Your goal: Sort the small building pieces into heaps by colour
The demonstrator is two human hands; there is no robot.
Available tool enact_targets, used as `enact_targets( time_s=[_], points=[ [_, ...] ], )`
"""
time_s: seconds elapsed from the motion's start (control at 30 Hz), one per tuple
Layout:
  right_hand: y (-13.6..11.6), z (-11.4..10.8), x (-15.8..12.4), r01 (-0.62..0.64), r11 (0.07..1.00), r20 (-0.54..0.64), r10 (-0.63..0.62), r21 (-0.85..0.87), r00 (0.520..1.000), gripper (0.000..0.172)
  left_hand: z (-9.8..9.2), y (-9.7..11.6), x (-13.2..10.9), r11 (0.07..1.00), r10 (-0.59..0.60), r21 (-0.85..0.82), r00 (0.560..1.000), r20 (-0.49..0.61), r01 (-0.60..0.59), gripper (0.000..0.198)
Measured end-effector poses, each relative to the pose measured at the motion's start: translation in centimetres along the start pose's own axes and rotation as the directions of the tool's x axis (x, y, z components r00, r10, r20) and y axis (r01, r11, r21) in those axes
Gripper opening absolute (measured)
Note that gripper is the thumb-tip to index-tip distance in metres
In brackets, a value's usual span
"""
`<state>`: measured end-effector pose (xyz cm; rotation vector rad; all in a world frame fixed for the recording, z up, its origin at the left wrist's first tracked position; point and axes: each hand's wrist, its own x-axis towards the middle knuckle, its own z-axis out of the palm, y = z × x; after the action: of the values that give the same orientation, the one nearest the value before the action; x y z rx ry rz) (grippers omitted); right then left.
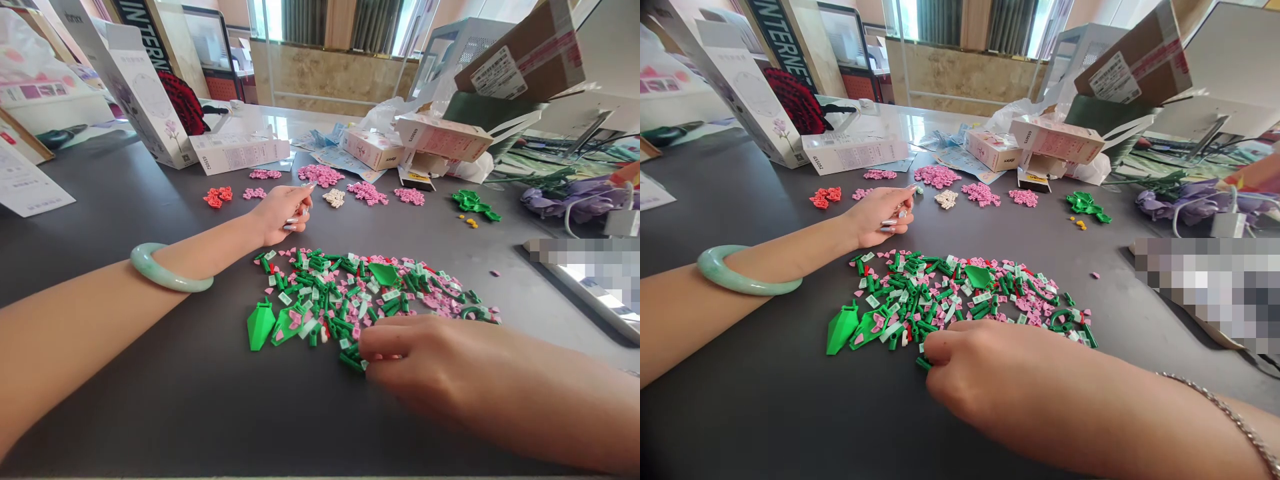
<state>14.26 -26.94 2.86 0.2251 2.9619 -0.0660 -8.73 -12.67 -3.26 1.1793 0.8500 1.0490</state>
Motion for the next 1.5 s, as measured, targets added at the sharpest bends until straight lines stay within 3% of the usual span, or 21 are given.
enact_targets(
  time_s=[0.2,0.63,0.97,1.2,1.5],
  points=[
    [0.3,0.3,0.2,-0.166,0.960,0.088,0.150,0.227,0.985,0.023,-0.1,-0.1,0.1,1.000,0.013,-0.008,1.000,0.019,-0.012,0.030],
    [0.5,-0.3,0.3,-0.375,0.864,0.188,0.329,0.336,0.925,0.021,-0.4,-0.2,0.2,1.000,0.010,-0.010,0.999,0.046,-0.009,0.027],
    [0.5,0.0,0.6,-0.310,0.937,0.137,0.289,0.162,0.947,0.023,0.0,0.1,0.0,1.000,-0.006,-0.006,1.000,0.007,0.006,0.027],
    [1.6,-0.5,-0.4,-0.339,0.846,-0.006,0.375,0.410,0.927,0.027,0.4,0.3,-0.1,1.000,-0.016,-0.005,1.000,-0.024,0.016,0.031],
    [5.1,-0.9,1.9,-0.167,0.842,-0.175,0.294,0.513,0.940,0.018,0.1,0.1,-0.1,1.000,-0.015,-0.009,1.000,-0.007,0.015,0.030]
  ],
)
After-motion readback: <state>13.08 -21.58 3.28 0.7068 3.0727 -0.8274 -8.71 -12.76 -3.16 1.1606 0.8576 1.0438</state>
